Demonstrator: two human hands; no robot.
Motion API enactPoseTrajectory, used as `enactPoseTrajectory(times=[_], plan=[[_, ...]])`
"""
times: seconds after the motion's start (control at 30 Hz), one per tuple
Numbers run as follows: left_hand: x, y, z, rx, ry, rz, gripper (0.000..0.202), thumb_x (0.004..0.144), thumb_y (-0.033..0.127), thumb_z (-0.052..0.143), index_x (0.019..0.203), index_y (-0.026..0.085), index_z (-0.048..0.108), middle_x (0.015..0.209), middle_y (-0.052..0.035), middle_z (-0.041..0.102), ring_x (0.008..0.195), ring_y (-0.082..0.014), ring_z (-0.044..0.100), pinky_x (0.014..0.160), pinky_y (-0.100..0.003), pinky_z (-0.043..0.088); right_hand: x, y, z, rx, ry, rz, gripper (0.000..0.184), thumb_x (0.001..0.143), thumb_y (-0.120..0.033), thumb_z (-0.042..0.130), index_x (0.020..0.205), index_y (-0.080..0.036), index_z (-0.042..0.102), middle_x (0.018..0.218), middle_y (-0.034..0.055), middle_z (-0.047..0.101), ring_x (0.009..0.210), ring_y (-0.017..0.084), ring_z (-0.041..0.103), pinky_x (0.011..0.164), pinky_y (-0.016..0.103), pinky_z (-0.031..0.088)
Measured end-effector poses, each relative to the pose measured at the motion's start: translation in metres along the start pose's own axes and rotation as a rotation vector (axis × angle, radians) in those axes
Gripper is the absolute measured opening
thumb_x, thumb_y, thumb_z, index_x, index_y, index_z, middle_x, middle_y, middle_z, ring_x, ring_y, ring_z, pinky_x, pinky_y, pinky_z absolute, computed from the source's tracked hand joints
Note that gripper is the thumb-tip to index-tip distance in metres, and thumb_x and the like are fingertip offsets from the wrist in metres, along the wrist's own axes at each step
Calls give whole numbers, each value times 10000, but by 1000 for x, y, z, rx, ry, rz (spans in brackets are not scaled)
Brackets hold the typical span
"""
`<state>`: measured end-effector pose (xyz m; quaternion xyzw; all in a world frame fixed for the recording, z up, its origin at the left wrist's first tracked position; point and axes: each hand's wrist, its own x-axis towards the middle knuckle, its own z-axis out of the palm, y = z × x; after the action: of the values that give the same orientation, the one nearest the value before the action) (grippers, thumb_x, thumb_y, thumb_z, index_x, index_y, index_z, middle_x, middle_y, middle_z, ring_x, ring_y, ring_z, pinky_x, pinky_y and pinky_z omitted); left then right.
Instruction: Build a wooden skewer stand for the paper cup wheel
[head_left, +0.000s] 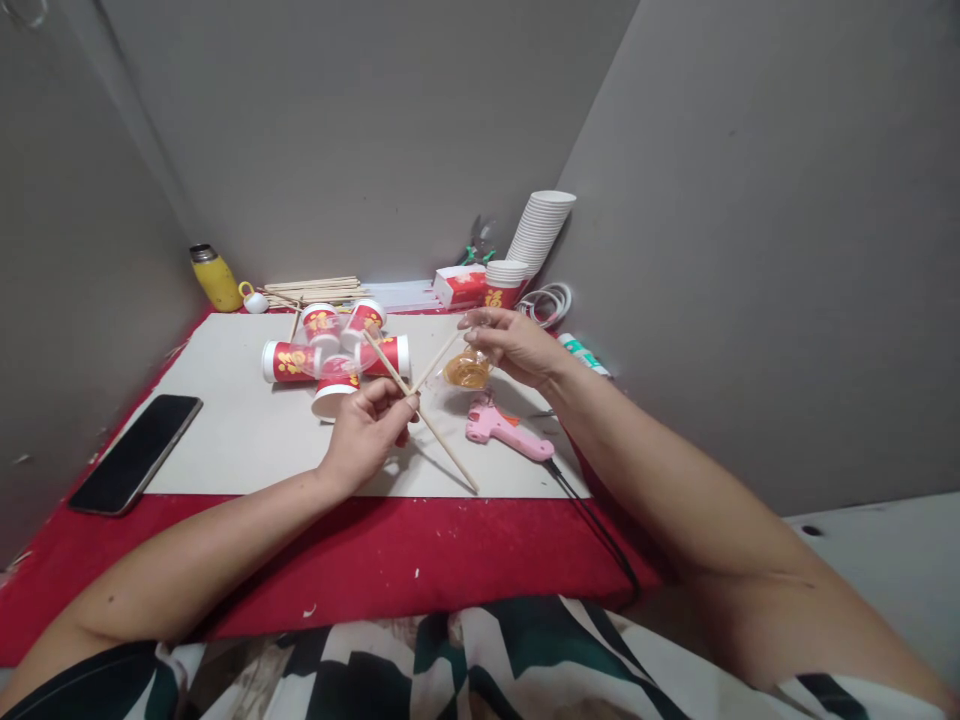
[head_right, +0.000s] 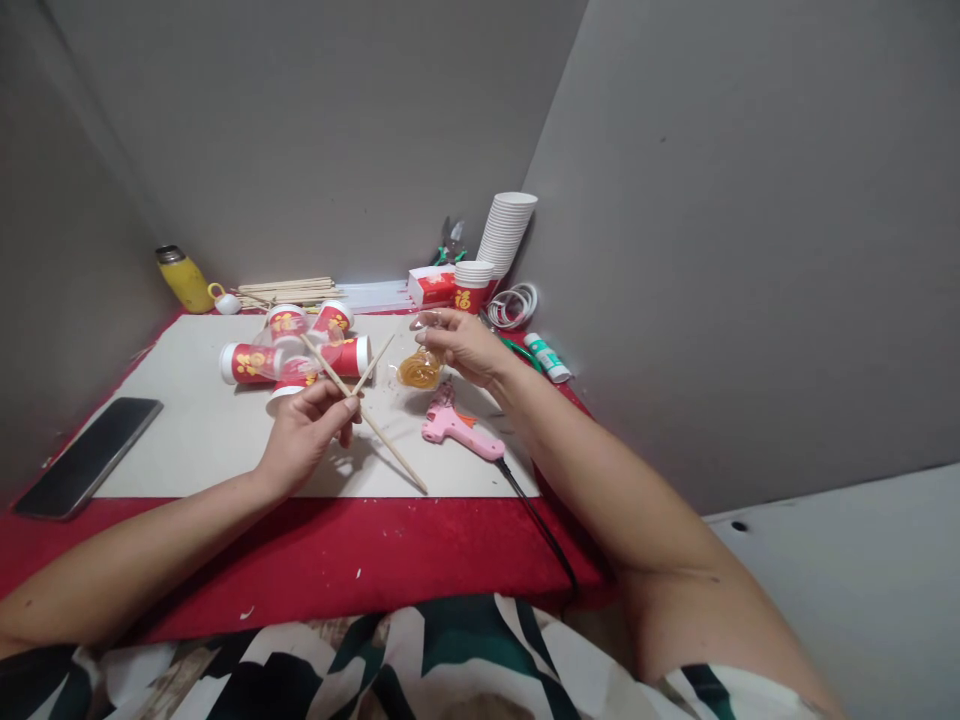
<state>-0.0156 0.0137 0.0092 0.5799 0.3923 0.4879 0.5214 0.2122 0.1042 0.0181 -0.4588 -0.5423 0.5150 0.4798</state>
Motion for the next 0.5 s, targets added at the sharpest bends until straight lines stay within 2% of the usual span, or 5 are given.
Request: enactPoseTrajectory(times=[0.13,0.23,0.3,0.37,0.5], plan=[[0,1,0,10,5,15,173,806,282,646,740,130,596,648,9,618,456,-47,505,453,-180,419,8,10,-7,-307,179,-113,400,614,-258,721,999,-175,654,892,40,630,701,136,570,545,243,462],[1,1,0,9,12,19,164,806,278,649,762,126,604,653,4,629,457,-49,512,449,-179,425,9,15,-11,-354,266,-153,357,654,-262,684,995,-159,655,963,67,642,716,144,582,555,255,472],[1,1,0,9,21,29,165,803,276,654,763,124,604,652,3,629,458,-51,516,447,-179,430,3,15,-9,-355,242,-156,285,687,-292,671,935,-151,674,887,60,664,685,144,595,565,261,481],[1,1,-1,10,34,44,162,799,270,660,762,122,606,657,1,631,462,-52,522,446,-178,438,-7,12,-4,-342,160,-163,230,717,-326,674,864,-151,693,796,48,680,642,133,593,572,253,481],[2,-1,-1,12,59,72,155,804,264,663,767,121,616,673,-2,633,469,-53,528,450,-180,449,-39,3,13,-299,-61,-130,304,775,-439,671,829,-144,725,715,44,684,549,103,540,482,216,420]])
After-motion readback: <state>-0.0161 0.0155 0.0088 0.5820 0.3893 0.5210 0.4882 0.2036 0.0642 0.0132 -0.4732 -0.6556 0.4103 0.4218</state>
